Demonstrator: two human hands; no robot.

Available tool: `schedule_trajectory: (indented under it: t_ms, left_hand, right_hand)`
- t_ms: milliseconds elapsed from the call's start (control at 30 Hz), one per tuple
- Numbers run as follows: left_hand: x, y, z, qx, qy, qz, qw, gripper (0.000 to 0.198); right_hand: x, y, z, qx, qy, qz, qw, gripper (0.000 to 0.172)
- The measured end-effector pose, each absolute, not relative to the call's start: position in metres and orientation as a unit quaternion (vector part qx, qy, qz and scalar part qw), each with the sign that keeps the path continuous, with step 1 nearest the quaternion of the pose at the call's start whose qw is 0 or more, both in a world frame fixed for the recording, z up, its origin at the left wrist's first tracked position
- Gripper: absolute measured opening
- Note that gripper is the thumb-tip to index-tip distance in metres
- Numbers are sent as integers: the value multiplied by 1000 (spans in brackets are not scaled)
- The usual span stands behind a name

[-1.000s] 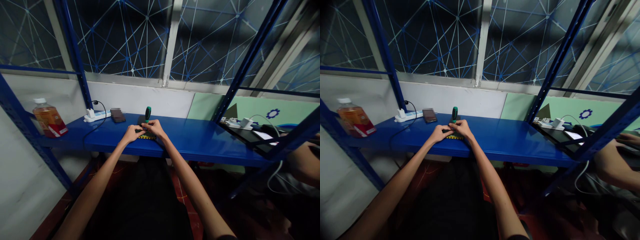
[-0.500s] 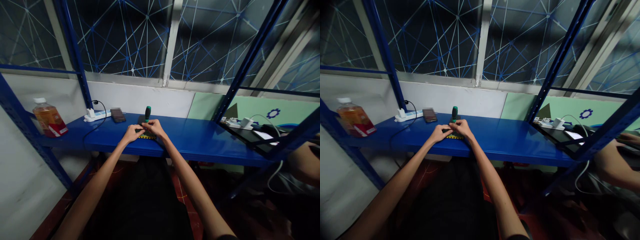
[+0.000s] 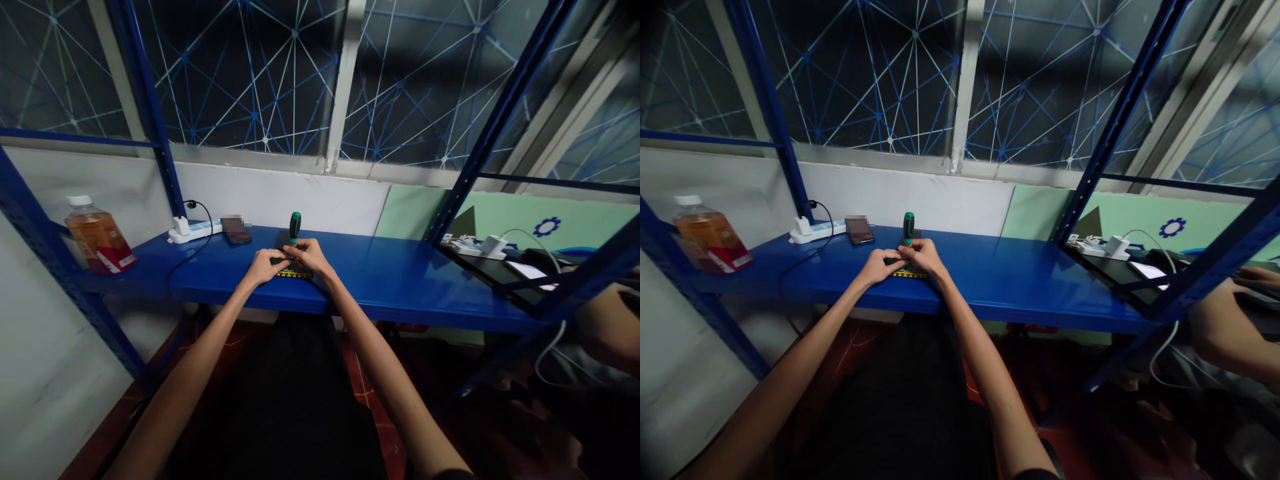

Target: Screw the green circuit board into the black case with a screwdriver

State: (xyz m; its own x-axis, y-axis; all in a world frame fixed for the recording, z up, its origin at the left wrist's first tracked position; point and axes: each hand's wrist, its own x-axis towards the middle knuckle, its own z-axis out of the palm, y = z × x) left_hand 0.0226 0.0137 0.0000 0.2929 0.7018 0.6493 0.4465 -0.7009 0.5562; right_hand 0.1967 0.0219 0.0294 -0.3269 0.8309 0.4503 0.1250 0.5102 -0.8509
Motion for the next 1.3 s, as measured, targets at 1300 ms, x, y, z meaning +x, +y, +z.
schedule_trajectory:
  t_ms: [1300]
  left_hand:
    - [22,16,-3,787,374,474,129,20]
  right_hand:
    - [197,23,28,-328,-732,366,471,42]
